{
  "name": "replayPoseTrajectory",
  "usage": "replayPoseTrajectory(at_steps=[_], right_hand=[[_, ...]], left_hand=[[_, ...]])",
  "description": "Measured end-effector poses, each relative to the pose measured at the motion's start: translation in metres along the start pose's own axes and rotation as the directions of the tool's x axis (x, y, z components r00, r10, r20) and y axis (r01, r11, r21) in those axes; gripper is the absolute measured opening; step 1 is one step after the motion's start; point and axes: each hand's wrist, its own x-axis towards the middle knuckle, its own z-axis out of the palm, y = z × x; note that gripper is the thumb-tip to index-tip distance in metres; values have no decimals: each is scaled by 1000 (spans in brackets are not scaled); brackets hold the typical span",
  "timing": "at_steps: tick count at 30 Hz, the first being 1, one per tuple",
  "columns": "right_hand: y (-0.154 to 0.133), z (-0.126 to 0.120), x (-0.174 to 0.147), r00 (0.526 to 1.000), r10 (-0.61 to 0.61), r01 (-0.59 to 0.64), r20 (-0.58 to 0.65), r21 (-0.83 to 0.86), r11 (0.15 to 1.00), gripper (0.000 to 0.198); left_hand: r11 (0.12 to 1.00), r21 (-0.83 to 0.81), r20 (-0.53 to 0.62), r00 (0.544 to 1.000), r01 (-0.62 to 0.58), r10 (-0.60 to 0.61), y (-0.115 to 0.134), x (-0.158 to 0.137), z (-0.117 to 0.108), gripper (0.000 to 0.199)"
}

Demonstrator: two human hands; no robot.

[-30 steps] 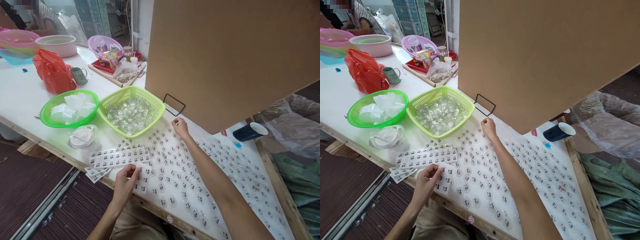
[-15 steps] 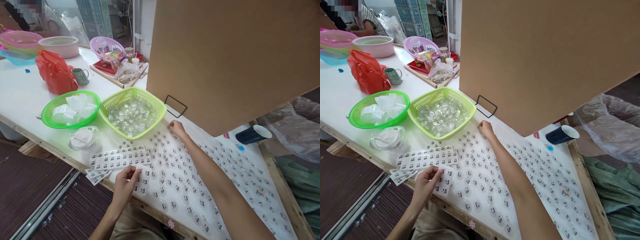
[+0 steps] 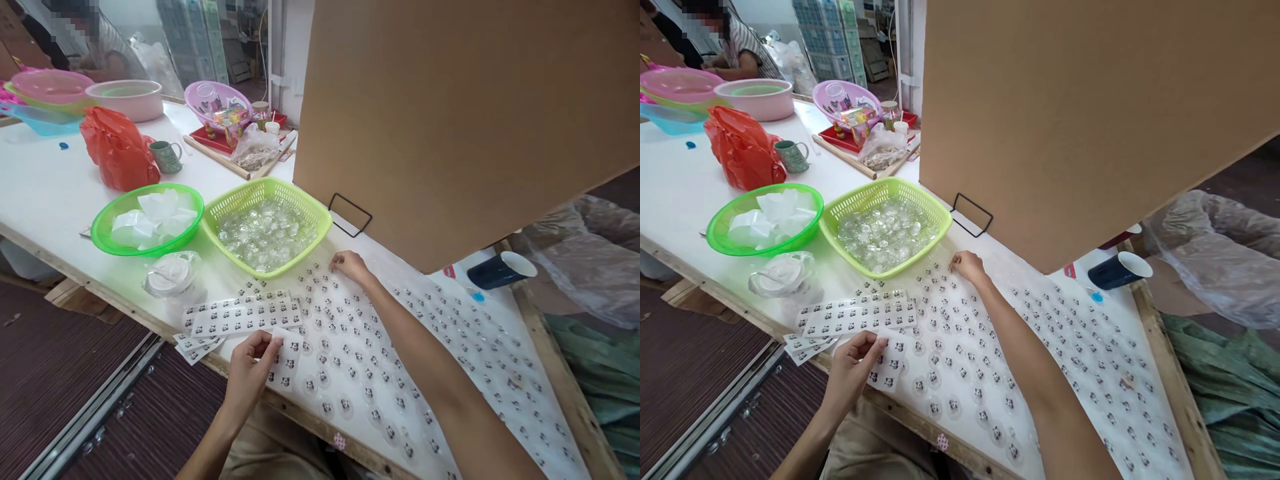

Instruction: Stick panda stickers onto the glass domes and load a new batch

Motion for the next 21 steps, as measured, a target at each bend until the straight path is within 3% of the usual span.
replayPoseTrajectory(at_steps=[4, 6, 8, 10, 11, 15, 21], right_hand=[[-17, -7, -55, 997, -67, 73, -44, 163, 984, 21], [-32, -10, -101, 986, -162, 133, 42, 386, 913, 29], [-47, -9, -149, 921, -321, 133, 219, 598, 790, 32], [-57, -7, -189, 877, -400, 145, 268, 644, 751, 37], [-61, -5, -203, 879, -402, 156, 256, 642, 751, 33], [-63, 1, -223, 929, -340, 181, 145, 624, 760, 20], [-59, 4, -226, 919, -382, 257, 96, 590, 765, 22]], left_hand=[[1000, -4, -39, 999, -18, 18, 7, -3, 4, 34], [1000, -8, -71, 997, -26, 25, 10, -4, 7, 35], [999, -15, -94, 995, -31, 29, 13, -5, 12, 35], [999, -25, -100, 994, -34, 31, 16, -7, 17, 36], [999, -29, -96, 995, -36, 33, 18, -8, 19, 37], [997, -64, -25, 999, -33, 32, 22, -11, 27, 31], [996, -84, -20, 999, -29, 28, 24, -16, 29, 28]])
